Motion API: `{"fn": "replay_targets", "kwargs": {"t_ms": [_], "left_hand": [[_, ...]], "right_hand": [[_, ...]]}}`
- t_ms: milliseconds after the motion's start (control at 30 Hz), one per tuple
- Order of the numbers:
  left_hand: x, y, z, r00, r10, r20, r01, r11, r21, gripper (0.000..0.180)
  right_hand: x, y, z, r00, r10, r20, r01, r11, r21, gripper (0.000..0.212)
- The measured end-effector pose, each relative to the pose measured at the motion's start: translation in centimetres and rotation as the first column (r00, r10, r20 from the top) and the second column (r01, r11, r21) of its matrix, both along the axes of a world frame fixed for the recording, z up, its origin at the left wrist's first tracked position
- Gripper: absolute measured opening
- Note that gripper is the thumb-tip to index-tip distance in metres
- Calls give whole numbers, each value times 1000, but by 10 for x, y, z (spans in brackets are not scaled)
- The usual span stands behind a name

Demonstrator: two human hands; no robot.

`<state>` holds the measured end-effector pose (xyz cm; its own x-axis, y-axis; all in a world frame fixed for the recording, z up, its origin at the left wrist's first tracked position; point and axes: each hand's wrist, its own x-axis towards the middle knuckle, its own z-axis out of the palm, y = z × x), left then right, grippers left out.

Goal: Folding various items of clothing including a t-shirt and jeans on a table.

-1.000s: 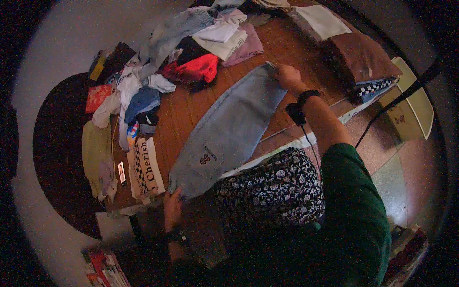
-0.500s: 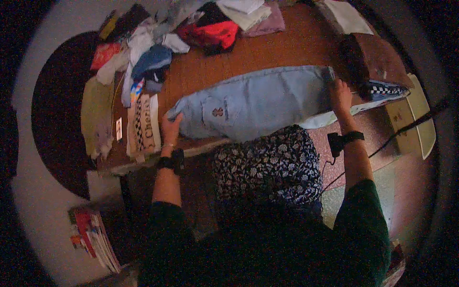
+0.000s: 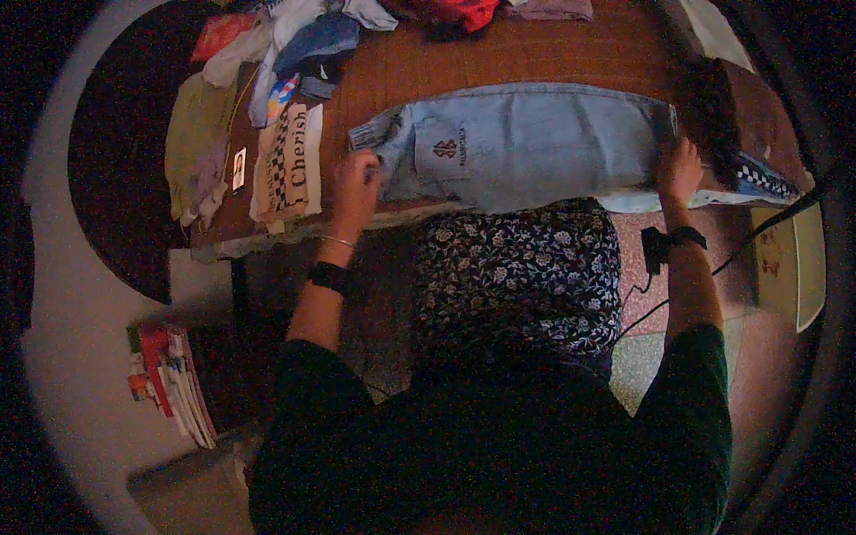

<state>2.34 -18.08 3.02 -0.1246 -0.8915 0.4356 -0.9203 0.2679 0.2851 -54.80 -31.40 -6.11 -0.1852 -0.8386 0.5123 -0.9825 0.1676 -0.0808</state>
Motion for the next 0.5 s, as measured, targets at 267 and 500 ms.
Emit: {"fn": "replay_targets", "kwargs": {"t_ms": [267,500], "left_hand": [[-1,0,-22,909,237,-342,-191,968,163,33],[64,-24,-38,816,439,-377,-390,898,202,47]], "right_hand": [[1,-1,0,999,33,-4,-33,998,-54,29],[4,-6,6,999,20,30,-23,994,109,34]]}}
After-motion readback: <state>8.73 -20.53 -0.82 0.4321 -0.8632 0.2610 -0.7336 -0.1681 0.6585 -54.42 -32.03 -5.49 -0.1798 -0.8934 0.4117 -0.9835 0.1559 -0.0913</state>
